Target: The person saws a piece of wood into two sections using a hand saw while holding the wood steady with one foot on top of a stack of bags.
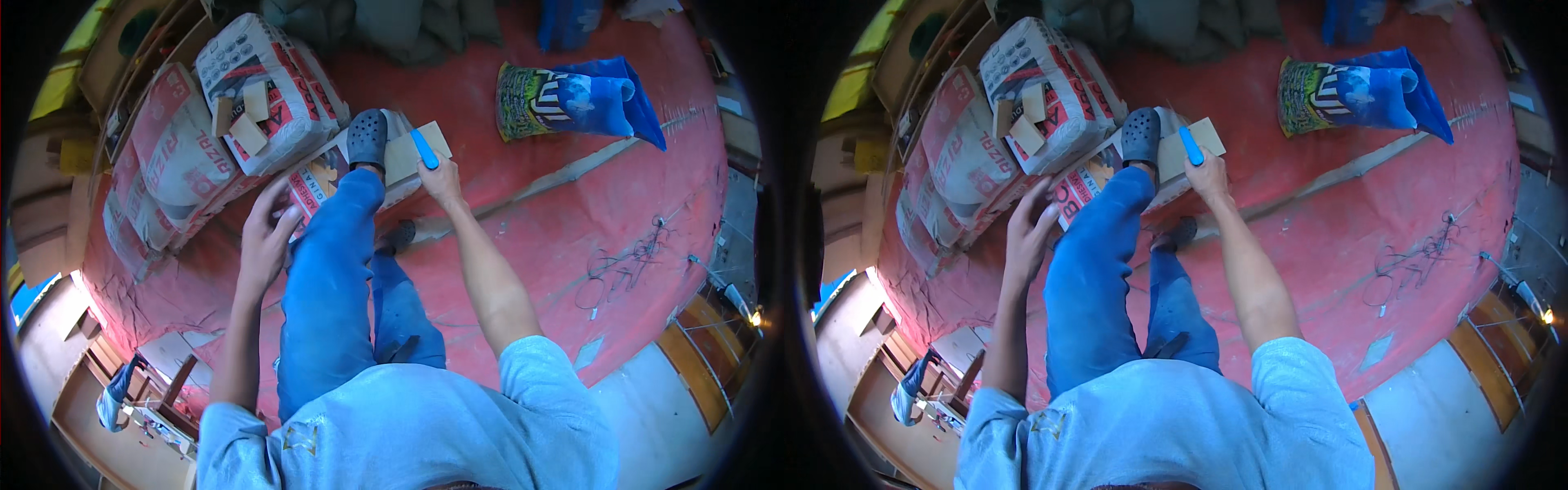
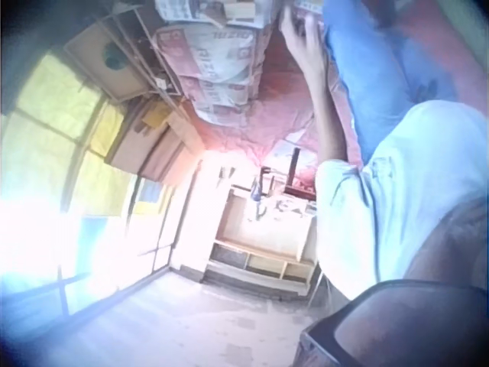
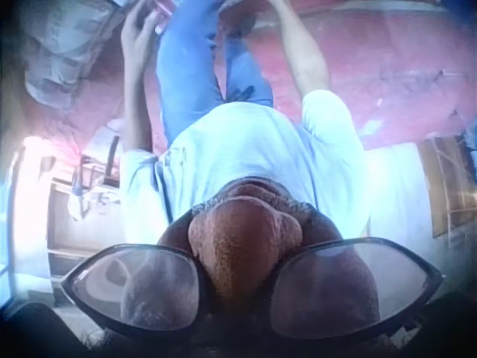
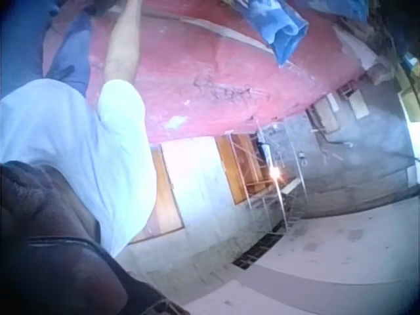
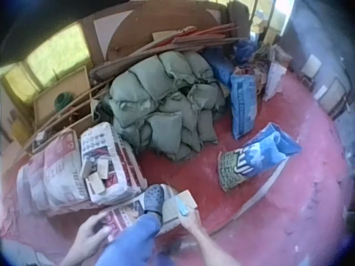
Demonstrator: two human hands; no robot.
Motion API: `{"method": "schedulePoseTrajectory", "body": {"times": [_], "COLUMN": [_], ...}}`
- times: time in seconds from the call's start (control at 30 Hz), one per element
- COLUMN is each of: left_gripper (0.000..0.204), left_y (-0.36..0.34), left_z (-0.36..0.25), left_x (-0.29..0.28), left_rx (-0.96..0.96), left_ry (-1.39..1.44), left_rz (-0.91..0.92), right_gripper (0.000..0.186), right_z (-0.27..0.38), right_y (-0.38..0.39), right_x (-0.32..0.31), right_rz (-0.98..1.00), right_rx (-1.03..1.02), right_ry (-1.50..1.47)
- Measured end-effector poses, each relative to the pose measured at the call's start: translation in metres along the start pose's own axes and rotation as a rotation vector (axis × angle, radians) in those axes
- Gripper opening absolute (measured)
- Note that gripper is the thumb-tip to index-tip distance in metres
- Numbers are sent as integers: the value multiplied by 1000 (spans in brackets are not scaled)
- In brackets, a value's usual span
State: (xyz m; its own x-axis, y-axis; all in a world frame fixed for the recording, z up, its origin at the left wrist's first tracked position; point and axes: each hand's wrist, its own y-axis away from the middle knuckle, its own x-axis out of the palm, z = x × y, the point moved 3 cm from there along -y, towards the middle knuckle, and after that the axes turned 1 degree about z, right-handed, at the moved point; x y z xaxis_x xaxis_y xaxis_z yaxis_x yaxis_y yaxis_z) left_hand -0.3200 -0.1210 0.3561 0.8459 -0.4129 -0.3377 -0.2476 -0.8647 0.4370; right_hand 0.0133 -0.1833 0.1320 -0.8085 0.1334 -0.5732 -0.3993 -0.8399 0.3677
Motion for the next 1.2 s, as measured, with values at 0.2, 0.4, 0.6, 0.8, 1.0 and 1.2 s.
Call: {"method": "schedulePoseTrajectory", "body": {"times": [0.2, 0.4, 0.6, 0.8, 1.0, 1.2], "left_gripper": [48, 72, 75, 77, 74, 64], "left_y": [-179, -265, -260, -255, -251, -258], "left_z": [32, 168, 175, 170, 168, 181], "left_x": [141, 236, 270, 257, 241, 270], "left_rx": [311, 523, 627, 598, 604, 721], "left_ry": [-670, -1521, -1441, -1367, -1377, -1356], "left_rz": [408, 348, 439, 461, 429, 338], "right_gripper": [23, 20, 18, 16, 13, 20], "right_z": [5, 33, 28, 45, 42, 18], "right_y": [1, 2, 23, 189, 177, -44], "right_x": [11, 20, -13, -106, -96, 34], "right_rz": [-26, 50, 38, 83, 150, 26], "right_rx": [18, 46, 55, 206, 199, 37], "right_ry": [-33, -103, 15, 92, 157, 14]}}
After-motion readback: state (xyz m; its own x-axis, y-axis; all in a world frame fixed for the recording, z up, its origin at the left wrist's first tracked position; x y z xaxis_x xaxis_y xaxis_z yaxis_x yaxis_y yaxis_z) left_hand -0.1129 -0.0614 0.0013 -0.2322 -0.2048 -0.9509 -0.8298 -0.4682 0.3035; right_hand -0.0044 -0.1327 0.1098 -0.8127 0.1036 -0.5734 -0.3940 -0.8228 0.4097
